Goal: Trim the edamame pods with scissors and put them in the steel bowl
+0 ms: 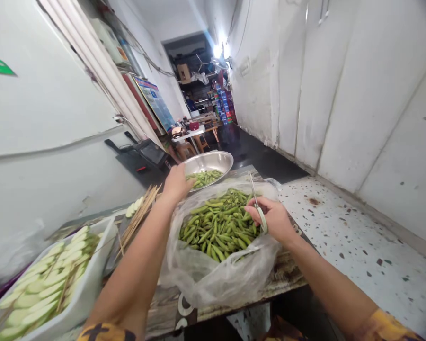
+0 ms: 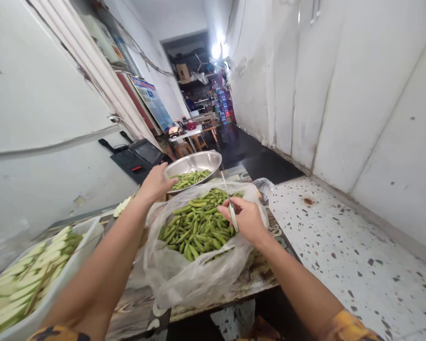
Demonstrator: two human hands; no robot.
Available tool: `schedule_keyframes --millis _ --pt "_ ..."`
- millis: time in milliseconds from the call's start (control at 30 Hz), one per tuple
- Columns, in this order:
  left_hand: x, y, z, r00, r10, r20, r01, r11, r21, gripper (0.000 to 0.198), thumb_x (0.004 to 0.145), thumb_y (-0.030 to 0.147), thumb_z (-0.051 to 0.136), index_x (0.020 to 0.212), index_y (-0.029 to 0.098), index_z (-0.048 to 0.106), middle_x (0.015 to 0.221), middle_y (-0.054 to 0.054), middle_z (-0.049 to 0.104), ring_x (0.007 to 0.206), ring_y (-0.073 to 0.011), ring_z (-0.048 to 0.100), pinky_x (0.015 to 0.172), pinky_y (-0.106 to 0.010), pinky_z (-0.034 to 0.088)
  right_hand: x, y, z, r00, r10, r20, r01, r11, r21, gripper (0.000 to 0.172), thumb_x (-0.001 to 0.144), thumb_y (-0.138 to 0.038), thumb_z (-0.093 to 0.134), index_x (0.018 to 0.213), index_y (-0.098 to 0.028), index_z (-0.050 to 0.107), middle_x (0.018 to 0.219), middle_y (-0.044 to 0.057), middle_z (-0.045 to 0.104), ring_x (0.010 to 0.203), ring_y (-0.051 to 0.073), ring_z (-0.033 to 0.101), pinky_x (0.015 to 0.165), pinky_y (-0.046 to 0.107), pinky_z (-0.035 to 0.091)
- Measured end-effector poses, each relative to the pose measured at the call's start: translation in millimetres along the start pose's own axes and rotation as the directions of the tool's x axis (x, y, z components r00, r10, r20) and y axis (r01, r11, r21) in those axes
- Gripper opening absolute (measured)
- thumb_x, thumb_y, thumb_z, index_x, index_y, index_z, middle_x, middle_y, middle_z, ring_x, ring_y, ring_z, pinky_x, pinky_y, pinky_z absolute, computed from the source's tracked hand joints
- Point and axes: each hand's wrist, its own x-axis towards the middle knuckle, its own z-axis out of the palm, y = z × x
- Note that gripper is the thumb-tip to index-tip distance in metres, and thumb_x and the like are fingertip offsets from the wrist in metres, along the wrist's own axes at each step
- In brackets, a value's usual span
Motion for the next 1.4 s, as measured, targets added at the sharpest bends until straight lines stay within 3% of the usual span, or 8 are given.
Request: schedule_keyframes --millis 133,300,400,500,633,800,1200,1400 --pt "-42 21 26.1 0.927 0.252 0.279 -0.266 0.964 0.010 0.020 0.078 0.028 0.055 0.089 0.019 0.068 0.093 -0.007 0.068 0.078 -0.0197 0.061 0.079 -0.031 0.043 -2 6 3 1.000 -0.026 0.001 0.026 0.998 -0.058 0.029 0.074 -0.047 0.064 0.079 -0.018 0.062 0.052 -0.002 0.052 0.048 0.013 0.048 0.047 0.024 0.039" --pt "-82 27 66.2 0.817 0.206 0.539 -0.289 0.955 0.073 0.017 0.076 0.030 0.060 0.072 0.019 0.072 0.076 -0.010 0.068 0.074 -0.0229 0.058 0.071 -0.032 0.040 -4 12 -1 0.999 -0.034 0.017 0.036 0.994 -0.106 0.034 0.077 -0.052 0.059 0.081 -0.019 0.063 0.054 -0.001 0.054 0.051 0.014 0.049 0.049 0.024 0.037" --pt "-84 25 72.6 0.801 0.228 0.553 -0.320 0.945 0.074 0.013 0.074 0.026 0.060 0.075 0.021 0.073 0.081 -0.009 0.068 0.081 -0.0232 0.058 0.075 -0.032 0.039 -7 8 -7 0.997 -0.015 0.073 0.033 0.968 -0.248 0.034 0.077 -0.053 0.059 0.081 -0.020 0.063 0.057 0.000 0.057 0.054 0.015 0.051 0.051 0.024 0.036" --pt "-85 27 64.6 0.856 0.222 0.466 -0.259 0.966 0.015 0.013 0.074 0.023 0.059 0.079 0.020 0.072 0.088 -0.009 0.068 0.089 -0.0249 0.058 0.082 -0.035 0.038 -11 1 -10 0.991 0.005 0.134 0.053 0.903 -0.426 0.034 0.078 -0.055 0.058 0.080 -0.021 0.064 0.066 0.001 0.063 0.059 0.016 0.054 0.052 0.024 0.033" --pt "-96 31 45.0 0.932 0.098 0.350 0.026 0.943 -0.333 0.017 0.078 0.027 0.055 0.087 0.019 0.068 0.086 -0.006 0.070 0.083 -0.0217 0.061 0.079 -0.032 0.042 -13 -8 -7 0.989 0.030 0.146 0.071 0.766 -0.639 0.035 0.079 -0.055 0.057 0.083 -0.022 0.064 0.072 0.005 0.067 0.064 0.019 0.059 0.052 0.025 0.029" --pt "-117 36 27.2 0.911 -0.079 0.406 0.317 0.762 -0.564 0.021 0.075 0.033 0.061 0.087 0.018 0.069 0.075 -0.003 0.070 0.073 -0.0183 0.062 0.072 -0.027 0.044 -10 -17 -2 0.965 0.087 0.249 0.123 0.688 -0.715 0.039 0.076 -0.059 0.059 0.076 -0.020 0.065 0.070 0.008 0.068 0.066 0.022 0.061 0.050 0.026 0.026" --pt "-138 32 20.9 0.862 -0.017 0.506 0.359 0.726 -0.587 0.020 0.077 0.032 0.061 0.085 0.018 0.071 0.070 -0.002 0.068 0.069 -0.0159 0.059 0.071 -0.026 0.043 -7 -31 -7 0.860 0.078 0.504 0.237 0.814 -0.530 0.044 0.070 -0.062 0.062 0.064 -0.019 0.063 0.055 0.001 0.056 0.053 0.015 0.050 0.047 0.023 0.028" --pt "-142 26 26.6 0.804 -0.002 0.595 0.418 0.714 -0.562 0.021 0.078 0.035 0.059 0.079 0.016 0.069 0.073 -0.004 0.068 0.071 -0.0161 0.060 0.073 -0.027 0.043 0 -19 -7 0.804 0.204 0.558 0.088 0.888 -0.451 0.050 0.070 -0.063 0.060 0.051 -0.017 0.055 0.044 0.000 0.052 0.043 0.013 0.048 0.042 0.022 0.030"
